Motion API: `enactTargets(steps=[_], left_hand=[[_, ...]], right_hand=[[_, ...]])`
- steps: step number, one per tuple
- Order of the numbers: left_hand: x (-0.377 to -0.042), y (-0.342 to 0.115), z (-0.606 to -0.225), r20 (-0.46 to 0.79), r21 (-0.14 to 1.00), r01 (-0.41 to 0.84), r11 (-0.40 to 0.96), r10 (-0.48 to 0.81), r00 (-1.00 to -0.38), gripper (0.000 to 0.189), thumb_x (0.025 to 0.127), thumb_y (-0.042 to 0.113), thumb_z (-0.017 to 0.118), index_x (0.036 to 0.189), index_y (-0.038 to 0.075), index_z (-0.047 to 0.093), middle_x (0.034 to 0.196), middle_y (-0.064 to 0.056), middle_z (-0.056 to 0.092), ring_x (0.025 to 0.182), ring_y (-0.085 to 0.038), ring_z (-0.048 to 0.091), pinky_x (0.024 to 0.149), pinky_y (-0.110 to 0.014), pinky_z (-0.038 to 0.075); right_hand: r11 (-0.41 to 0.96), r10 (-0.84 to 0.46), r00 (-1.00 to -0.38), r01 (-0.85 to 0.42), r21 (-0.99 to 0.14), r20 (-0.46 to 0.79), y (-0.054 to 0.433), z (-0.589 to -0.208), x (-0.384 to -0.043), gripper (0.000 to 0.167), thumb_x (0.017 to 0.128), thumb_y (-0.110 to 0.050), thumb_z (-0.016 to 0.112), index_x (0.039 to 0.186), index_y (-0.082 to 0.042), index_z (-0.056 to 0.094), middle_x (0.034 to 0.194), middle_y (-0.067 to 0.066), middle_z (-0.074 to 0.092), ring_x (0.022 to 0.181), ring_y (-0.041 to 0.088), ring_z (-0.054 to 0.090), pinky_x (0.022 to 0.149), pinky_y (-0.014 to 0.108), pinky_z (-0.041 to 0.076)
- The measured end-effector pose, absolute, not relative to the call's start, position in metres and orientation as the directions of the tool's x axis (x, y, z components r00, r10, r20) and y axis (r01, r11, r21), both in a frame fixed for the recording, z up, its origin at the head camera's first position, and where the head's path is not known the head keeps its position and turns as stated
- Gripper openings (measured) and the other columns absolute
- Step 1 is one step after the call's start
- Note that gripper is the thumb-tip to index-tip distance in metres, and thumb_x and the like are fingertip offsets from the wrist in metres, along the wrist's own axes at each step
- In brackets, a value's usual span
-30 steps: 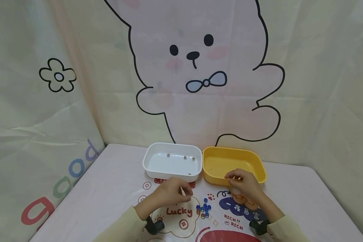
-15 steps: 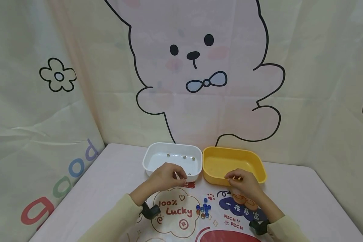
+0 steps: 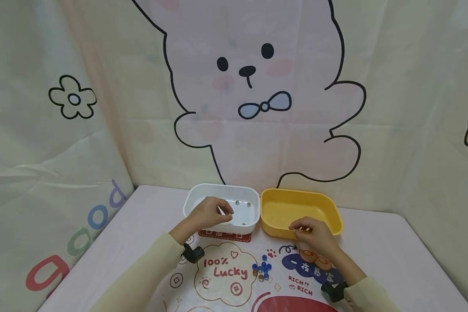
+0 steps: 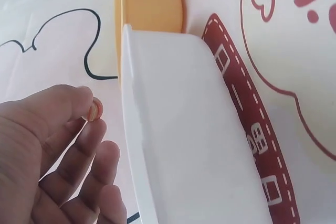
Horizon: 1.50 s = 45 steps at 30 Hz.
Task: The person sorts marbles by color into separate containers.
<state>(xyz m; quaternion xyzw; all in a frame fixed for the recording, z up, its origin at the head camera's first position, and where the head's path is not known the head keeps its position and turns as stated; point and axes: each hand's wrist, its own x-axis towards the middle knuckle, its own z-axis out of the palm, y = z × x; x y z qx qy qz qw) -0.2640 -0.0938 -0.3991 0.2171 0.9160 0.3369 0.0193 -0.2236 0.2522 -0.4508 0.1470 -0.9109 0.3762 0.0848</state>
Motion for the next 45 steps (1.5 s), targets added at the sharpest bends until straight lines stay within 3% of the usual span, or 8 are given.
enactTargets(steps=[7,21,45], left_hand=[[-0.275,-0.097,-0.400,0.113,0.608,0.379,0.698,0.397,-0.911,0.013,0.084,0.022,0.072,0.095,0.014,0.074,0.086,0.006,0.069,0.075,-0.010,0.056,0.061,-0.025,0.047],[-0.311,-0.097,-0.417,0.081,0.626,0.314,0.714,0.341,-0.937,0.012,0.083,0.020,0.073,0.093,0.013,0.074,0.085,0.004,0.069,0.081,-0.011,0.059,0.073,-0.029,0.048],[-0.334,-0.098,-0.442,-0.121,0.646,0.048,0.762,0.165,-0.979,0.007,0.082,0.011,0.072,0.088,0.015,0.073,0.092,0.000,0.067,0.084,-0.016,0.054,0.074,-0.029,0.045]], right_hand=[[0.675,-0.210,-0.939,-0.340,-0.655,0.271,0.253,-0.452,-0.226,0.017,0.085,-0.009,0.070,0.094,-0.023,0.073,0.093,-0.008,0.067,0.081,0.009,0.055,0.074,0.019,0.050],[0.676,-0.197,-0.941,-0.335,-0.657,0.277,0.253,-0.450,-0.225,0.016,0.085,-0.008,0.070,0.094,-0.020,0.074,0.093,-0.005,0.068,0.080,0.009,0.054,0.073,0.018,0.050],[0.681,-0.214,-0.943,-0.331,-0.654,0.254,0.255,-0.451,-0.229,0.017,0.085,-0.010,0.070,0.093,-0.025,0.073,0.094,-0.010,0.067,0.083,0.009,0.056,0.075,0.019,0.050]])
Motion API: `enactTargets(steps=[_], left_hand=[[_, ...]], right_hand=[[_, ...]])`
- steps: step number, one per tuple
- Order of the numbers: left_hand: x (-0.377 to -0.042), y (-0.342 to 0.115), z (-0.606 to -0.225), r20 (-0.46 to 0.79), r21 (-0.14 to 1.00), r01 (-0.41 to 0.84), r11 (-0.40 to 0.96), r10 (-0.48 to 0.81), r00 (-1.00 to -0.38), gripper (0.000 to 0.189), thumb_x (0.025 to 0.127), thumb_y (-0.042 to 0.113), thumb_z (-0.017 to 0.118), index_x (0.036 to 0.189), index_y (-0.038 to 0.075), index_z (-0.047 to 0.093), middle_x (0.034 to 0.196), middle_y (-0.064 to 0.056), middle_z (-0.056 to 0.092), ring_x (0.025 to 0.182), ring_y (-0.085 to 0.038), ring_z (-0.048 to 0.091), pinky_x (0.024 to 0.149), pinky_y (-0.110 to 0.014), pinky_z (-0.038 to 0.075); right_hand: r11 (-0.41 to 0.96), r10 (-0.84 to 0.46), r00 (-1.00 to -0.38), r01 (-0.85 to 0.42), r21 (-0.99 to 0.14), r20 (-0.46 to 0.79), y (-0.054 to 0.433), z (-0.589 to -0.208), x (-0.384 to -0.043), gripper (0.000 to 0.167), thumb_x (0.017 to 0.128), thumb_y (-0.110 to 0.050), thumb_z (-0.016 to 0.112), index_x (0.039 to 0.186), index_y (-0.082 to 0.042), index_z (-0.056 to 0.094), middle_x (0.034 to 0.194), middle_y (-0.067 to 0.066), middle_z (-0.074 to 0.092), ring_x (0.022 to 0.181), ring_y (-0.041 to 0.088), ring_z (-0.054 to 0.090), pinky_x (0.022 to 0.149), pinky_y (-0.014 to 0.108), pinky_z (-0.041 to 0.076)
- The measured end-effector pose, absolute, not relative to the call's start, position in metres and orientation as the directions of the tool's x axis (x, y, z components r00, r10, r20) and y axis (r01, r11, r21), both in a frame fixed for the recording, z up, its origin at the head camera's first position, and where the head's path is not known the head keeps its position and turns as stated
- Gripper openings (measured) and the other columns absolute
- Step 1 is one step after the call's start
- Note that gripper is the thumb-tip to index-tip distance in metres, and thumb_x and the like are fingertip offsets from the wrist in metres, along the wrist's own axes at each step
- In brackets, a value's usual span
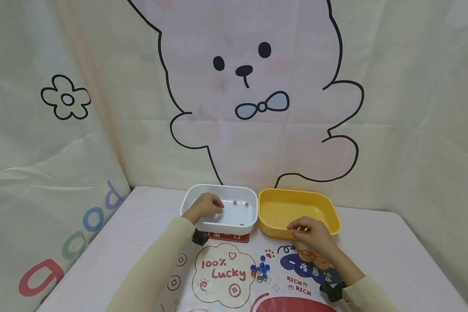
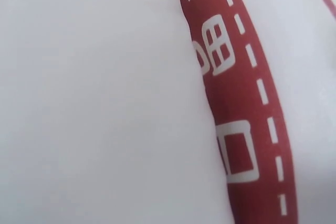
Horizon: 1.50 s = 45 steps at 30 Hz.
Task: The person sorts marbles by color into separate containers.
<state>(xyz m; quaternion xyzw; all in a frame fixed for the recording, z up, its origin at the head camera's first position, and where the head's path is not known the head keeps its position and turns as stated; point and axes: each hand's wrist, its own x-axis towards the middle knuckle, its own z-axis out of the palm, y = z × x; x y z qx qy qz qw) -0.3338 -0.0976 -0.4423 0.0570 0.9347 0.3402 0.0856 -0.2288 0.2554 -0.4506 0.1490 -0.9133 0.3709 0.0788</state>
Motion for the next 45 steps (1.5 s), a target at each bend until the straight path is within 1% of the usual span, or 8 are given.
enactTargets(steps=[7,16,20,26,29,35,41,45], left_hand=[[-0.333,-0.099,-0.443,-0.149,0.640,0.019,0.768,0.148,-0.978,0.009,0.080,0.008,0.073,0.088,0.013,0.073,0.091,-0.001,0.067,0.082,-0.017,0.055,0.074,-0.030,0.046],[-0.333,-0.102,-0.445,-0.166,0.642,0.004,0.766,0.144,-0.976,0.010,0.079,0.005,0.074,0.086,0.011,0.072,0.085,-0.002,0.066,0.079,-0.017,0.056,0.072,-0.028,0.046],[-0.333,-0.102,-0.445,-0.166,0.642,0.008,0.766,0.149,-0.975,0.010,0.079,0.005,0.075,0.086,0.011,0.072,0.083,-0.002,0.066,0.077,-0.016,0.056,0.070,-0.026,0.045],[-0.333,-0.104,-0.443,-0.153,0.628,0.032,0.778,0.164,-0.974,0.009,0.080,0.009,0.074,0.088,0.013,0.072,0.086,0.000,0.066,0.078,-0.015,0.054,0.069,-0.026,0.044],[-0.331,-0.106,-0.439,-0.133,0.621,0.058,0.782,0.178,-0.975,0.010,0.081,0.013,0.075,0.091,0.014,0.072,0.089,0.001,0.066,0.080,-0.015,0.055,0.072,-0.028,0.045],[-0.325,-0.111,-0.427,-0.053,0.632,0.131,0.764,0.211,-0.976,0.015,0.084,0.018,0.073,0.098,0.012,0.073,0.091,0.002,0.068,0.087,-0.014,0.058,0.081,-0.033,0.047],[-0.317,-0.114,-0.419,0.010,0.651,0.165,0.741,0.209,-0.978,0.018,0.085,0.019,0.071,0.101,0.010,0.072,0.094,0.002,0.068,0.092,-0.015,0.058,0.081,-0.034,0.047],[-0.309,-0.116,-0.416,0.046,0.657,0.161,0.736,0.174,-0.984,0.015,0.084,0.023,0.072,0.097,0.014,0.073,0.092,0.004,0.068,0.090,-0.015,0.058,0.080,-0.036,0.047]], right_hand=[[0.675,-0.205,-0.944,-0.327,-0.662,0.257,0.254,-0.449,-0.227,0.017,0.085,-0.010,0.071,0.093,-0.024,0.073,0.094,-0.008,0.068,0.083,0.009,0.056,0.075,0.019,0.050],[0.675,-0.201,-0.951,-0.308,-0.670,0.235,0.252,-0.448,-0.223,0.017,0.085,-0.011,0.070,0.094,-0.025,0.073,0.094,-0.009,0.067,0.084,0.010,0.056,0.076,0.019,0.050],[0.673,-0.197,-0.952,-0.304,-0.674,0.233,0.251,-0.448,-0.222,0.017,0.085,-0.010,0.070,0.094,-0.025,0.073,0.094,-0.009,0.067,0.084,0.010,0.056,0.075,0.019,0.050],[0.677,-0.191,-0.955,-0.297,-0.673,0.229,0.251,-0.449,-0.222,0.017,0.085,-0.011,0.070,0.094,-0.025,0.073,0.094,-0.009,0.067,0.084,0.011,0.055,0.076,0.019,0.050],[0.683,-0.187,-0.955,-0.295,-0.668,0.230,0.251,-0.449,-0.221,0.016,0.086,-0.012,0.071,0.095,-0.025,0.073,0.095,-0.009,0.068,0.085,0.011,0.055,0.076,0.019,0.050],[0.685,-0.191,-0.950,-0.309,-0.660,0.247,0.252,-0.450,-0.222,0.015,0.085,-0.013,0.071,0.095,-0.025,0.073,0.095,-0.008,0.068,0.084,0.009,0.055,0.077,0.019,0.050],[0.677,-0.200,-0.941,-0.335,-0.655,0.274,0.254,-0.450,-0.223,0.014,0.085,-0.013,0.072,0.095,-0.022,0.074,0.095,-0.005,0.069,0.083,0.010,0.055,0.075,0.019,0.050],[0.682,-0.203,-0.944,-0.327,-0.654,0.261,0.254,-0.450,-0.224,0.014,0.085,-0.014,0.072,0.095,-0.024,0.073,0.095,-0.007,0.068,0.084,0.009,0.055,0.076,0.019,0.050]])
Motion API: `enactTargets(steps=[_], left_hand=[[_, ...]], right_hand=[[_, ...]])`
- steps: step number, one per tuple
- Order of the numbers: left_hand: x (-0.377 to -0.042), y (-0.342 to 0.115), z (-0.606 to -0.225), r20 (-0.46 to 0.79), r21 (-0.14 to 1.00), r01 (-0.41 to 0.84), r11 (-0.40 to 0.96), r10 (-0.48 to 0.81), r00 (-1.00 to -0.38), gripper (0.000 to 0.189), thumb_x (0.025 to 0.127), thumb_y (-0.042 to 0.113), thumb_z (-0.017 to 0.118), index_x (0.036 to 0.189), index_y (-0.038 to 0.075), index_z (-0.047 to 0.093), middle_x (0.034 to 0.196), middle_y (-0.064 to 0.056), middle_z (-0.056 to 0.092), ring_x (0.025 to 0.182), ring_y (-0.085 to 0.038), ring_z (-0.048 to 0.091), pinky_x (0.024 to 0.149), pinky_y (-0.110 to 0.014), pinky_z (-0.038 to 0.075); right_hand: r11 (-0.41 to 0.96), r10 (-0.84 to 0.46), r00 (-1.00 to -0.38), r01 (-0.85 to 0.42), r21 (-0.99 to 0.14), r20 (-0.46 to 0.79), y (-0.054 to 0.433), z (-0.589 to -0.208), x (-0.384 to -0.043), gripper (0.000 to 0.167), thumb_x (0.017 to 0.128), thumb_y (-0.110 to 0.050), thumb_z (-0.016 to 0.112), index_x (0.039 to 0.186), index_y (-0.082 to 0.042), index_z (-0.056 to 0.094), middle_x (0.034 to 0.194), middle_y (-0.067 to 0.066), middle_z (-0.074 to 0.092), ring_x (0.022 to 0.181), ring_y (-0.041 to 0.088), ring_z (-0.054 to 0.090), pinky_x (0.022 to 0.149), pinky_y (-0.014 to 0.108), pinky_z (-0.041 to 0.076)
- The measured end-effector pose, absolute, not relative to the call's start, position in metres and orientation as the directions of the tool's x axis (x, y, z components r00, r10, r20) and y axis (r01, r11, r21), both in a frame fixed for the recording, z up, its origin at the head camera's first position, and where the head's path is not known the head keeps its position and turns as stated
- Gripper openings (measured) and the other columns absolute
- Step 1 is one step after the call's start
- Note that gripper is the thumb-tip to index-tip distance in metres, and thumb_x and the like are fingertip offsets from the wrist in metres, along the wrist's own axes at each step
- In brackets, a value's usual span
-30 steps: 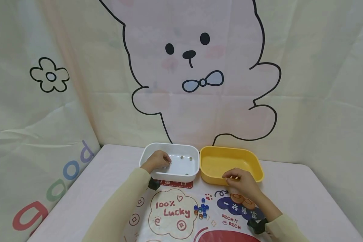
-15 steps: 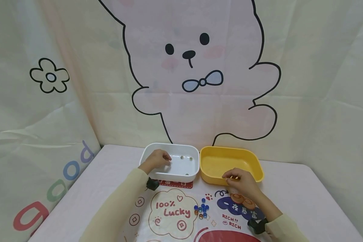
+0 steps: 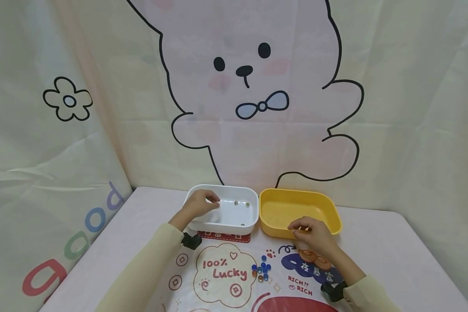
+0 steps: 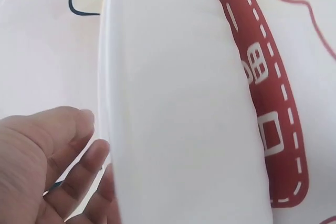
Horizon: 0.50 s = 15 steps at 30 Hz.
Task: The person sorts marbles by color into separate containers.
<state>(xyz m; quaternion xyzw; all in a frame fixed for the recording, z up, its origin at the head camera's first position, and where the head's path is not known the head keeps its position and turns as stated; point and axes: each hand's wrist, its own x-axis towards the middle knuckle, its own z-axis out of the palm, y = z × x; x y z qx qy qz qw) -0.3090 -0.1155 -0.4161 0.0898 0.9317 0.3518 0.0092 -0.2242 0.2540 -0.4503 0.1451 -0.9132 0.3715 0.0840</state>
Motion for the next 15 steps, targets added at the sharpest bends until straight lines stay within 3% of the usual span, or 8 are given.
enactTargets(steps=[15], left_hand=[[-0.257,-0.117,-0.411,0.135,0.677,0.213,0.704,0.166,-0.977,0.015,0.084,0.025,0.072,0.098,0.019,0.072,0.095,0.006,0.069,0.076,-0.010,0.060,0.063,-0.027,0.047]], right_hand=[[0.686,-0.199,-0.947,-0.319,-0.654,0.253,0.253,-0.451,-0.224,0.015,0.085,-0.013,0.072,0.095,-0.024,0.073,0.094,-0.009,0.068,0.083,0.010,0.056,0.076,0.019,0.050]])
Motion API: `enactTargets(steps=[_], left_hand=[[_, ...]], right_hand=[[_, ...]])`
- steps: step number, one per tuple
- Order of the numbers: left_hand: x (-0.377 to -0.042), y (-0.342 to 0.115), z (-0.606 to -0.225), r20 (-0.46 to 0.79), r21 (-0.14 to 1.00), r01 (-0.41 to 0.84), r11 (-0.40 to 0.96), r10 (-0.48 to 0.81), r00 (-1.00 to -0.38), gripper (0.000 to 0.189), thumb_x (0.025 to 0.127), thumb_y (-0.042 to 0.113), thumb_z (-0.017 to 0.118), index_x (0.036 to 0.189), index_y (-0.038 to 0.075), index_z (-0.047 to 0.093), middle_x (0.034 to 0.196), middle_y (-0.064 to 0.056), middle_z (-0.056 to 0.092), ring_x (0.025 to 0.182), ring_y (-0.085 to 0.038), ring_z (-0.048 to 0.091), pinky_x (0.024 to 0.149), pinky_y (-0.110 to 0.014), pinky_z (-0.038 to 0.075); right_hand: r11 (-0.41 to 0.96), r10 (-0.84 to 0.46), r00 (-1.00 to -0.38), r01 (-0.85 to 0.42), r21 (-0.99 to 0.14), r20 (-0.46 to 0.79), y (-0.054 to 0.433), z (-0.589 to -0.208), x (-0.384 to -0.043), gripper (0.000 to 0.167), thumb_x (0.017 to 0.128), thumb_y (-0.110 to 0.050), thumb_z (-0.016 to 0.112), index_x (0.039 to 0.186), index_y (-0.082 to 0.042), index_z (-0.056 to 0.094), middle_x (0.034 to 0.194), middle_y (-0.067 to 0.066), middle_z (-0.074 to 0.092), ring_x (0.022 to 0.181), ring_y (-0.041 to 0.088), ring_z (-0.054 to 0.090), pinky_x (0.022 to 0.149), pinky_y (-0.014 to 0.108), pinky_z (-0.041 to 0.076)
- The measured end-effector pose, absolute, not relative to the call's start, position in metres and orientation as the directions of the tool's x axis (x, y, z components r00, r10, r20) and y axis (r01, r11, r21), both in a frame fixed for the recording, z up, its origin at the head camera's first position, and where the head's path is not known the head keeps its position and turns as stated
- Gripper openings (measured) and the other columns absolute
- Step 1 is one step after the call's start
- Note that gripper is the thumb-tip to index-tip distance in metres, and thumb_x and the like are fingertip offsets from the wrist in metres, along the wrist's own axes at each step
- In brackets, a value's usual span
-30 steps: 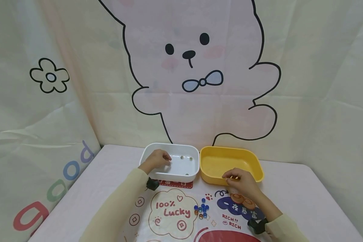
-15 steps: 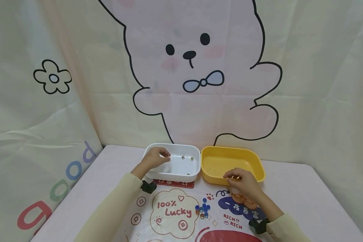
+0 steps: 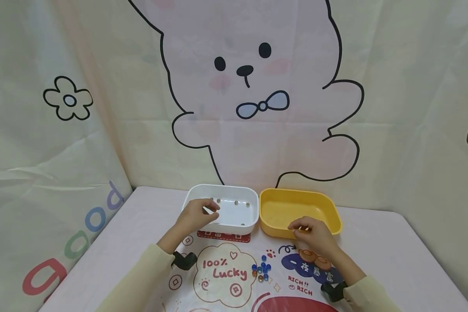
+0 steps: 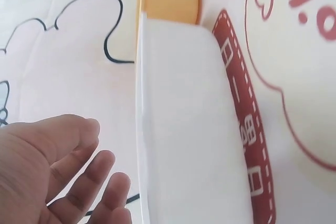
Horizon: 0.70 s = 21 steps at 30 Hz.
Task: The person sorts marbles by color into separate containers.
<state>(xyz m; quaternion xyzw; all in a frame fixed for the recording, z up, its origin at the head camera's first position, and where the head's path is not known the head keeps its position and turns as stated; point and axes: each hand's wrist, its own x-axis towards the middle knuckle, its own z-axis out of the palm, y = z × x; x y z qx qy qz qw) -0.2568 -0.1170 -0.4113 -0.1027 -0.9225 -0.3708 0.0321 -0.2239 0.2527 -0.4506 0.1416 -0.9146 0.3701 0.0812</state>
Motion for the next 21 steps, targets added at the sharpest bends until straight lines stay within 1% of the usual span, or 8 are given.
enactTargets(steps=[4,9,13,18,21], left_hand=[[-0.239,-0.112,-0.412,0.157,0.693,0.256,0.674,0.205,-0.966,0.013,0.083,0.022,0.073,0.096,0.021,0.072,0.093,0.005,0.070,0.074,-0.010,0.060,0.059,-0.027,0.048],[-0.219,-0.103,-0.417,0.165,0.690,0.320,0.650,0.288,-0.943,0.013,0.083,0.022,0.073,0.096,0.020,0.071,0.095,0.006,0.070,0.077,-0.009,0.060,0.061,-0.023,0.049],[-0.206,-0.094,-0.424,0.134,0.683,0.343,0.645,0.350,-0.927,0.015,0.084,0.023,0.073,0.098,0.019,0.071,0.094,0.007,0.069,0.077,-0.008,0.058,0.064,-0.021,0.048],[-0.192,-0.080,-0.431,0.073,0.706,0.326,0.629,0.393,-0.917,0.019,0.082,0.025,0.075,0.100,0.020,0.072,0.093,0.005,0.069,0.072,-0.008,0.056,0.061,-0.021,0.048],[-0.185,-0.072,-0.436,0.048,0.707,0.322,0.630,0.412,-0.910,0.018,0.081,0.026,0.076,0.098,0.022,0.072,0.089,0.009,0.067,0.070,-0.006,0.055,0.061,-0.021,0.047]], right_hand=[[0.685,-0.199,-0.947,-0.319,-0.656,0.253,0.253,-0.451,-0.223,0.015,0.086,-0.013,0.071,0.095,-0.024,0.073,0.095,-0.009,0.068,0.084,0.010,0.056,0.077,0.019,0.050],[0.681,-0.200,-0.944,-0.327,-0.656,0.263,0.252,-0.450,-0.223,0.015,0.085,-0.012,0.071,0.096,-0.023,0.073,0.095,-0.006,0.069,0.085,0.010,0.056,0.077,0.018,0.050],[0.677,-0.202,-0.940,-0.336,-0.655,0.275,0.253,-0.450,-0.224,0.015,0.085,-0.011,0.071,0.096,-0.022,0.074,0.095,-0.006,0.069,0.085,0.010,0.057,0.077,0.018,0.050],[0.681,-0.203,-0.942,-0.331,-0.654,0.266,0.253,-0.451,-0.224,0.016,0.086,-0.012,0.071,0.096,-0.023,0.073,0.095,-0.008,0.068,0.085,0.009,0.057,0.078,0.018,0.050],[0.679,-0.208,-0.942,-0.333,-0.655,0.264,0.253,-0.452,-0.224,0.016,0.086,-0.012,0.071,0.097,-0.023,0.073,0.095,-0.008,0.068,0.085,0.010,0.056,0.078,0.019,0.050]])
